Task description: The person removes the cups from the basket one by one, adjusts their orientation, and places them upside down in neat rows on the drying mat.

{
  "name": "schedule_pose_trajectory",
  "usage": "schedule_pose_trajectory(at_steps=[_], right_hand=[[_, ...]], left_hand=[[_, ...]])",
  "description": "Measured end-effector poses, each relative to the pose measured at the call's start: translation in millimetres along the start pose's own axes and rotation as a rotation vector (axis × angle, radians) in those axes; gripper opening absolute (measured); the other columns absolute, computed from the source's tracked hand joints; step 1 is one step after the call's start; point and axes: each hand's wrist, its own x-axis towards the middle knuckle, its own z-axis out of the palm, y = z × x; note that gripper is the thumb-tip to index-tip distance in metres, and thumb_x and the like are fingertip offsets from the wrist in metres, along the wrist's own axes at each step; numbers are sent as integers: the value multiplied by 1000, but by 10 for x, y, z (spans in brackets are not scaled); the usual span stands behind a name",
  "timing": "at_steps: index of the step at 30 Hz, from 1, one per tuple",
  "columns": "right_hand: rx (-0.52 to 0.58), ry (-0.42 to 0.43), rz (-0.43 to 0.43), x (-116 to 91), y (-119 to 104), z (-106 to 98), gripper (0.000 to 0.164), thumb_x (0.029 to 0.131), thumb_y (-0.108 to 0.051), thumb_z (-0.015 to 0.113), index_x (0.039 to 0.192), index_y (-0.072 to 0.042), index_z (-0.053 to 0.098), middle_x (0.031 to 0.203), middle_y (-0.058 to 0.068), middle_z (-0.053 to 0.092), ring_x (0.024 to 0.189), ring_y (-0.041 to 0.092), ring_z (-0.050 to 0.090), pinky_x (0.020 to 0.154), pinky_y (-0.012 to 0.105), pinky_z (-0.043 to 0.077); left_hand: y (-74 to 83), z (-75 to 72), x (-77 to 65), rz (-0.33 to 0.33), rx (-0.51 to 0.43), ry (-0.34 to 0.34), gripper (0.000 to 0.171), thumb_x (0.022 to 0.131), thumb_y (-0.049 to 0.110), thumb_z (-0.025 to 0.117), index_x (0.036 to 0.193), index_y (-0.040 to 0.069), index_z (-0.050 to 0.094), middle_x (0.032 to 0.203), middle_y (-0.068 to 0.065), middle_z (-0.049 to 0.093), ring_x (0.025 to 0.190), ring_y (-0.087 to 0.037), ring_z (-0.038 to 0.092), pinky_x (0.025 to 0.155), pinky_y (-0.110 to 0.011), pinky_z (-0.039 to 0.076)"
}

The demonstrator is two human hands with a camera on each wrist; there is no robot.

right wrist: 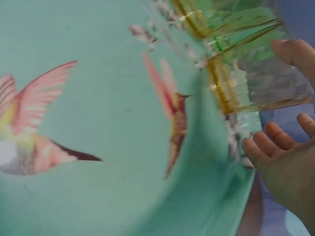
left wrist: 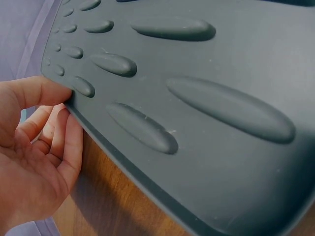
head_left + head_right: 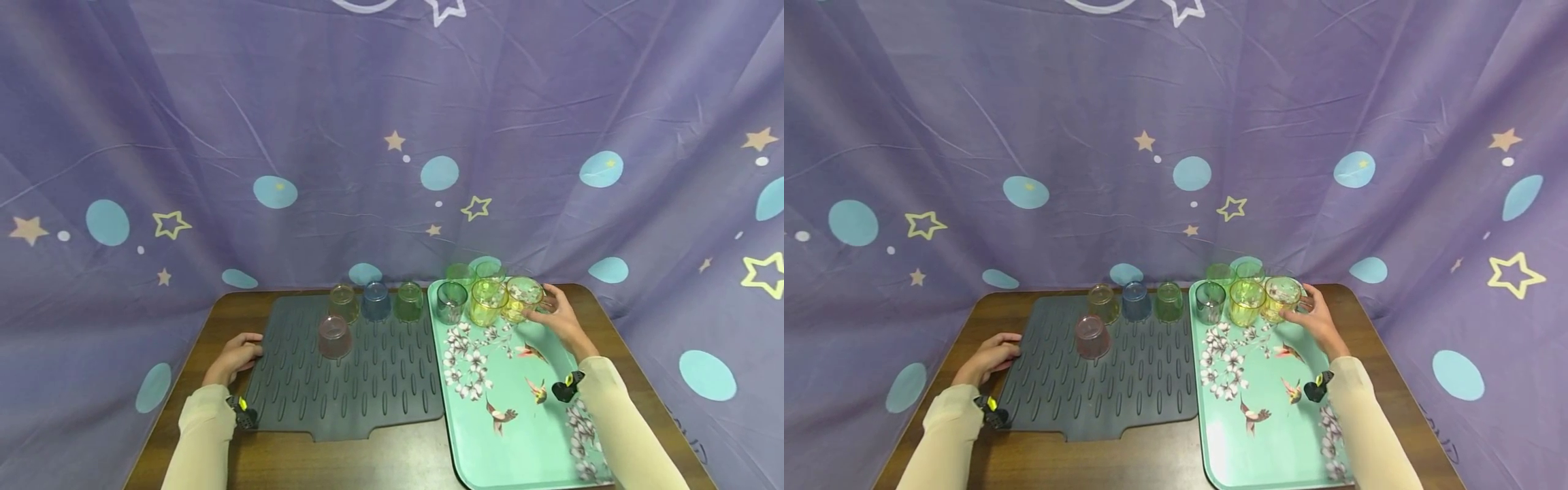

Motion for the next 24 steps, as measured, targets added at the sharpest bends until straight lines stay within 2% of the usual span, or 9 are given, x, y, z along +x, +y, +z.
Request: schedule_pose_trajectory(at_steps=[7,12,15,18,21,24], right_hand=[[60,10,13,50,113,72,97,94,-14,72,163,-7,4,159,32,24,148,50,26,113,61,34],[39,11,38,70,102,115,98,95,-16,72,163,-7,2,157,32,24,147,51,25,114,63,33],[32,14,49,77,84,143,97,94,-18,73,163,-7,6,156,30,25,144,48,28,113,60,36],[14,29,46,87,72,173,92,93,-20,75,161,-7,14,150,28,31,134,40,39,103,47,45],[-3,49,36,103,72,195,88,92,-19,76,158,-5,21,137,21,38,115,27,44,89,35,49],[-17,60,34,108,67,211,88,91,-20,78,157,-6,23,131,19,39,110,25,43,84,33,48]], left_hand=[[10,12,-12,12,9,10,52,91,5,57,138,-9,43,109,-14,63,96,-17,59,87,-38,55],[24,14,-18,4,0,14,50,92,4,57,138,-9,42,103,-7,63,94,-14,58,86,-38,55],[14,14,-11,0,3,9,51,92,4,56,139,-9,42,104,-8,63,97,-15,59,88,-40,55],[5,18,0,-11,2,14,50,92,4,57,139,-8,42,109,-13,63,100,-17,59,90,-41,55],[16,17,-1,-13,0,13,51,92,4,56,139,-8,42,113,-17,62,101,-19,59,90,-41,55],[24,17,-9,-15,-7,17,50,92,4,57,139,-7,42,112,-16,63,99,-18,59,88,-39,55]])
